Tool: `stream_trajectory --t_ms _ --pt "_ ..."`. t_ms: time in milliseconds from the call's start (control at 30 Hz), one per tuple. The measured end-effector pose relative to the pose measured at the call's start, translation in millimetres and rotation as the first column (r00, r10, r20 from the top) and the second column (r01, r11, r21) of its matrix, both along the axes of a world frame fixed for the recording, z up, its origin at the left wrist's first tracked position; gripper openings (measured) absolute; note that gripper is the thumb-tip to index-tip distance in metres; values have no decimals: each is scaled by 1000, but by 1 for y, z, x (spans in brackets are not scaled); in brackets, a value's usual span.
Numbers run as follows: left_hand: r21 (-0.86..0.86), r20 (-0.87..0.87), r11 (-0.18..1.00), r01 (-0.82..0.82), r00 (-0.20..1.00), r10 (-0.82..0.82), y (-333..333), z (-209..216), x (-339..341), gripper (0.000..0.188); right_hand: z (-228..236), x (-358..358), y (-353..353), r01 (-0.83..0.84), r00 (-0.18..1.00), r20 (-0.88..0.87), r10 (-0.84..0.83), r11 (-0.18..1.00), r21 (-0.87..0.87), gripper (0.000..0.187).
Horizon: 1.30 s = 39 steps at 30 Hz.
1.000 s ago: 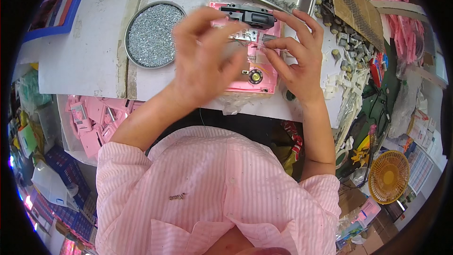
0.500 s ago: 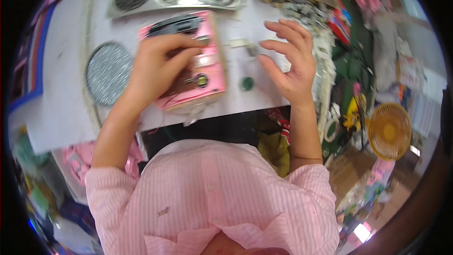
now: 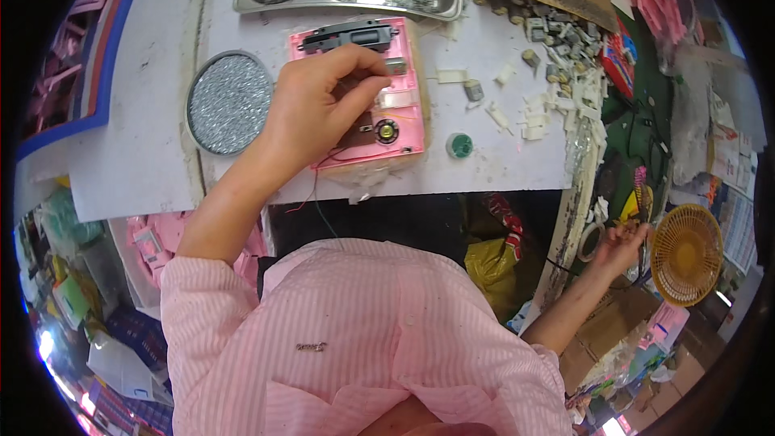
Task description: Assembling internal components and soldering wires inside a pink toy electronic device at a factory workbench.
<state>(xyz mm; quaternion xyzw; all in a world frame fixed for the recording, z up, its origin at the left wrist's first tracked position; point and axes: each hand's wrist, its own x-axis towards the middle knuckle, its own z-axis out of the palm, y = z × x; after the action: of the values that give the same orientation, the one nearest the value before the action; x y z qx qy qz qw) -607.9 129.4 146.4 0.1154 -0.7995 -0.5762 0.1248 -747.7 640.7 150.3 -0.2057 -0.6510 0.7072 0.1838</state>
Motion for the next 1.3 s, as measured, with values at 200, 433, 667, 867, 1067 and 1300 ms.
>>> stream_trajectory --t_ms 200,433,667,867,1067,1300 --pt "26 35 1000 10 999 -11 -2 1 2 9 28 13 87 72 955 -292 -54 996 51 18" --pt "-616 -310 778 -127 946 -91 -2 -18 -19 11 13 41 -78 -243 913 -322 252 968 69 29" --pt "-771 -238 630 -93 960 -150 -1 -27 -18 17 -14 32 -200 -661 688 -284 668 738 134 40" --pt "-596 -273 792 -131 961 -46 -3 -26 -20 16 -22 27 -246 -763 536 -210 817 576 293 30" --pt "-604 -211 781 -156 977 32 2 -27 -24 14 -26 26 -276 -825 418 -176 891 454 337 23" --pt "-614 -219 774 -156 975 23 1 -28 -25 15 -26 24 -280 -855 371 -161 915 404 325 23"
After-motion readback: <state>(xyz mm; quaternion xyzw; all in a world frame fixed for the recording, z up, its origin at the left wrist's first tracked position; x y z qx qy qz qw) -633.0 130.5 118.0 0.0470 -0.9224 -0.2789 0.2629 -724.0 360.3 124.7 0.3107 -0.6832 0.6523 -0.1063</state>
